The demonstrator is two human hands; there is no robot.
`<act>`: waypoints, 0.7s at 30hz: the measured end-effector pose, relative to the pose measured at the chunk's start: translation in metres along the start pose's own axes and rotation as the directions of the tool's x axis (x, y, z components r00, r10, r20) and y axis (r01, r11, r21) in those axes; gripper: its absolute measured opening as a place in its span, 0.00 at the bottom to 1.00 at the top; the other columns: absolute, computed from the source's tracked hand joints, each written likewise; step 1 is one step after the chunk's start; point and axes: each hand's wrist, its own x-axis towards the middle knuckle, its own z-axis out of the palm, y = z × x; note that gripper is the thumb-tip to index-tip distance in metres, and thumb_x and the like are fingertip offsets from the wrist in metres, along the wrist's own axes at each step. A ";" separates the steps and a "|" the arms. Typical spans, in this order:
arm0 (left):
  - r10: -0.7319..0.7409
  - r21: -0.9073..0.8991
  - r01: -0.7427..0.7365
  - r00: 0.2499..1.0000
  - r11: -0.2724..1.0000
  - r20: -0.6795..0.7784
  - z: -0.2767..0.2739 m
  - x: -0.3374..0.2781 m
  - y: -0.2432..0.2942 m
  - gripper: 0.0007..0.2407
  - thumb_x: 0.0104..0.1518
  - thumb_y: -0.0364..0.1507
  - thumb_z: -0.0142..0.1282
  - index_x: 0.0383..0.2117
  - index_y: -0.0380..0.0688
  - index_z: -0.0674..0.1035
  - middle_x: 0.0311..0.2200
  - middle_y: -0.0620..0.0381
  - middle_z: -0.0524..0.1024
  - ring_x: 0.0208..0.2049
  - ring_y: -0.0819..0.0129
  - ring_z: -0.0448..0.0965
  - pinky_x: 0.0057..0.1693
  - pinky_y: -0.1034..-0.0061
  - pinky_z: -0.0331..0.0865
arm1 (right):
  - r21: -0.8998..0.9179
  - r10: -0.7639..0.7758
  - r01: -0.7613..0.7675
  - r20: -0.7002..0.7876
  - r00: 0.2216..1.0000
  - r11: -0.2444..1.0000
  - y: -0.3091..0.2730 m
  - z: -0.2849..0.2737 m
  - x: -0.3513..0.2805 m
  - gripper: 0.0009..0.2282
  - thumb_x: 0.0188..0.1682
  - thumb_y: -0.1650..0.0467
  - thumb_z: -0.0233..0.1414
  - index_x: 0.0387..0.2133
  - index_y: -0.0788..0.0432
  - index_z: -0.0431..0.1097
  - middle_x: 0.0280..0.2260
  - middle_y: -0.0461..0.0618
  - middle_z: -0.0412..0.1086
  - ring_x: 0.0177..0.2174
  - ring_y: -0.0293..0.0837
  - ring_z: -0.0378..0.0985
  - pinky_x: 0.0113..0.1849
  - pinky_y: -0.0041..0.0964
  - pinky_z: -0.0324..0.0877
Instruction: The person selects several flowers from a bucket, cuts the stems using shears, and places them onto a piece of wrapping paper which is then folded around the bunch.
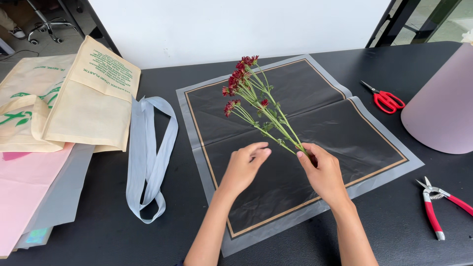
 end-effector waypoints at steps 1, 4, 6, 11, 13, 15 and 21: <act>-0.006 0.000 0.006 1.000 1.000 -0.001 -0.015 0.000 -0.008 0.16 0.63 0.37 0.52 0.53 0.46 0.80 0.42 0.47 0.83 0.52 0.52 0.80 0.58 0.59 0.73 | 0.001 0.002 -0.002 0.006 1.000 1.000 0.003 0.000 0.003 0.11 0.55 0.72 0.51 0.48 0.64 0.75 0.26 0.59 0.74 0.28 0.47 0.76 0.34 0.43 0.73; -0.041 0.214 0.062 0.994 0.975 -0.100 -0.057 -0.001 -0.033 0.13 0.64 0.29 0.47 0.51 0.46 0.81 0.42 0.52 0.84 0.51 0.54 0.80 0.58 0.60 0.73 | -0.044 -0.012 0.014 0.031 0.999 0.999 0.012 0.001 0.013 0.14 0.48 0.75 0.58 0.48 0.63 0.75 0.23 0.55 0.70 0.27 0.45 0.74 0.34 0.42 0.73; -0.056 0.429 0.084 0.995 0.899 -0.078 -0.082 -0.001 -0.049 0.18 0.64 0.21 0.40 0.57 0.47 0.77 0.52 0.53 0.79 0.59 0.57 0.74 0.63 0.60 0.68 | -0.052 -0.017 0.018 0.021 1.000 0.998 0.021 0.001 0.021 0.11 0.48 0.77 0.57 0.44 0.64 0.76 0.21 0.54 0.68 0.25 0.45 0.73 0.33 0.41 0.73; -0.116 0.551 0.060 0.991 0.833 0.068 -0.104 0.007 -0.056 0.21 0.62 0.20 0.39 0.63 0.45 0.70 0.69 0.50 0.60 0.71 0.49 0.52 0.72 0.41 0.41 | -0.087 -0.029 0.031 0.028 0.999 0.996 0.033 0.000 0.045 0.09 0.48 0.77 0.57 0.42 0.64 0.76 0.21 0.56 0.68 0.25 0.46 0.74 0.33 0.42 0.73; -0.198 0.578 0.100 0.974 0.810 0.108 -0.103 0.006 -0.074 0.21 0.64 0.23 0.39 0.64 0.48 0.68 0.70 0.53 0.56 0.72 0.52 0.49 0.73 0.40 0.35 | -0.087 -0.019 0.023 0.039 0.999 0.996 0.042 -0.004 0.047 0.09 0.48 0.77 0.57 0.42 0.65 0.75 0.21 0.56 0.68 0.25 0.46 0.75 0.33 0.42 0.73; -0.128 0.506 0.056 0.986 0.861 0.108 -0.102 0.012 -0.102 0.22 0.62 0.22 0.38 0.65 0.55 0.66 0.71 0.58 0.52 0.74 0.65 0.42 0.73 0.51 0.26 | -0.084 -0.043 0.051 0.091 0.995 0.995 0.051 -0.013 0.052 0.03 0.52 0.72 0.55 0.32 0.55 0.67 0.23 0.42 0.56 0.25 0.38 0.55 0.31 0.34 0.56; -0.139 0.600 0.090 0.990 0.795 0.037 -0.093 -0.005 -0.102 0.20 0.63 0.29 0.44 0.63 0.62 0.68 0.69 0.65 0.56 0.72 0.69 0.47 0.70 0.36 0.30 | -0.082 0.016 -0.009 0.082 0.997 0.997 0.058 -0.029 0.055 0.03 0.53 0.72 0.54 0.37 0.56 0.71 0.23 0.42 0.56 0.24 0.39 0.56 0.33 0.34 0.57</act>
